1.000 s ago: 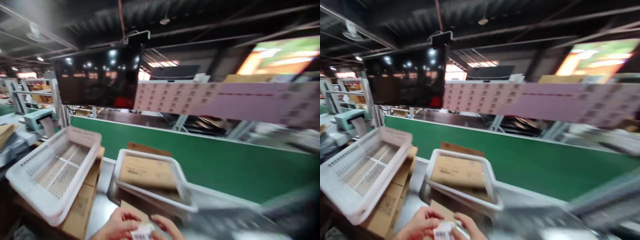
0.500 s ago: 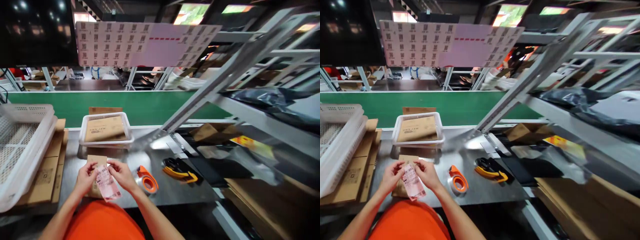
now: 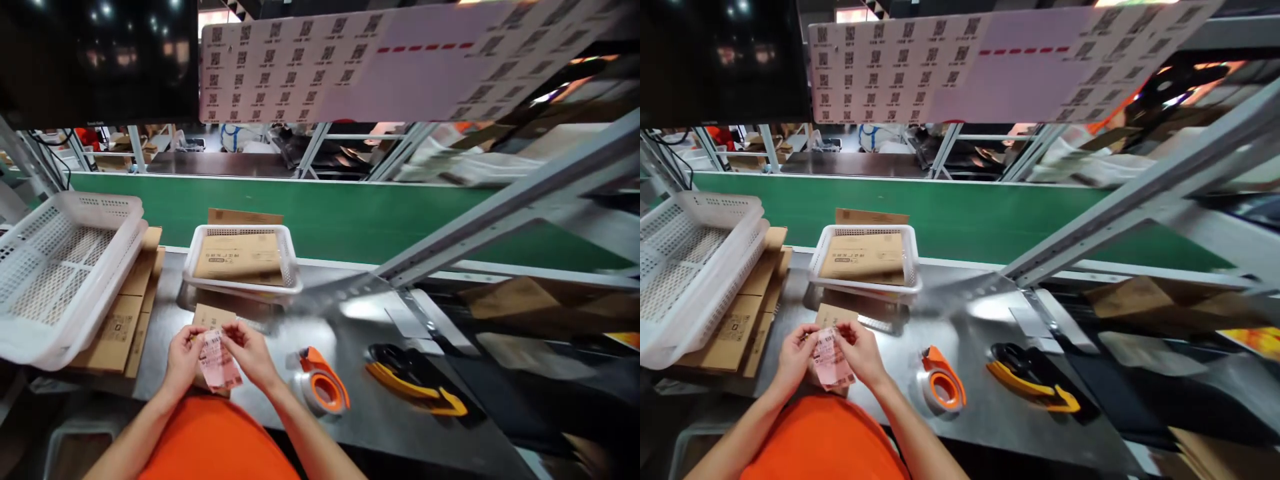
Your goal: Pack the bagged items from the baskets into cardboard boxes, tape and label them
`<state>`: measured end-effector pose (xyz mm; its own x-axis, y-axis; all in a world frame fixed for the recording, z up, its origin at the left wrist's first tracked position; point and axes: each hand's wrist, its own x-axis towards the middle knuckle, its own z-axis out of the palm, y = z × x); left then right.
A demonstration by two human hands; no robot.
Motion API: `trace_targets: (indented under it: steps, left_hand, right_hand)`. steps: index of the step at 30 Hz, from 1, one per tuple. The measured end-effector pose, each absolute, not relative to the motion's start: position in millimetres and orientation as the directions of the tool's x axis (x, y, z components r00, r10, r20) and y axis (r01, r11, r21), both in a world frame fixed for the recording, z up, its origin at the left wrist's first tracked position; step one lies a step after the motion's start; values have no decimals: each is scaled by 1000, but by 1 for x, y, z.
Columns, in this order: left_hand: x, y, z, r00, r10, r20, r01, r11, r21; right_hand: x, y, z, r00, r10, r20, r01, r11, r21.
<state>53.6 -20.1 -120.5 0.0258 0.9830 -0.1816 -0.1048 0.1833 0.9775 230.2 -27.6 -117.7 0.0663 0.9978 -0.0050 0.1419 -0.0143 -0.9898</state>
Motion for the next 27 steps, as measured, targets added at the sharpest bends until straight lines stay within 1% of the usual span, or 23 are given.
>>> trace_targets:
  steps: [3,8,12,16,21,23,27]
  left_hand:
    - [52,-18,-114,118,979,-168,-51,175,983]
    - [50,-12,-108,223,966,-132,21,131,991]
    - [49,-14,-111,253,960,-120,36,115,993]
    - [45,-20,-113,298,948,-107,107,78,991]
    - [39,-25,-115,291,955,-65,170,15,985]
    - [37,-24,-118,282,955,-86,169,39,985]
    - [37,-24,-124,238,952,-192,99,173,980]
  right_hand:
    - [232,-31,-114,21,997,72,241,64,-968]
    - [234,-40,-104,-85,968,234,395,249,-885]
    - [232,-45,-100,-128,945,302,437,327,-838]
    - [232,-47,-102,-204,917,342,483,399,-780]
    - [233,-43,-113,-319,854,412,541,521,-660]
    - [233,-41,-117,-356,831,427,578,555,-598]
    - [231,-40,-122,-421,794,438,627,604,-493]
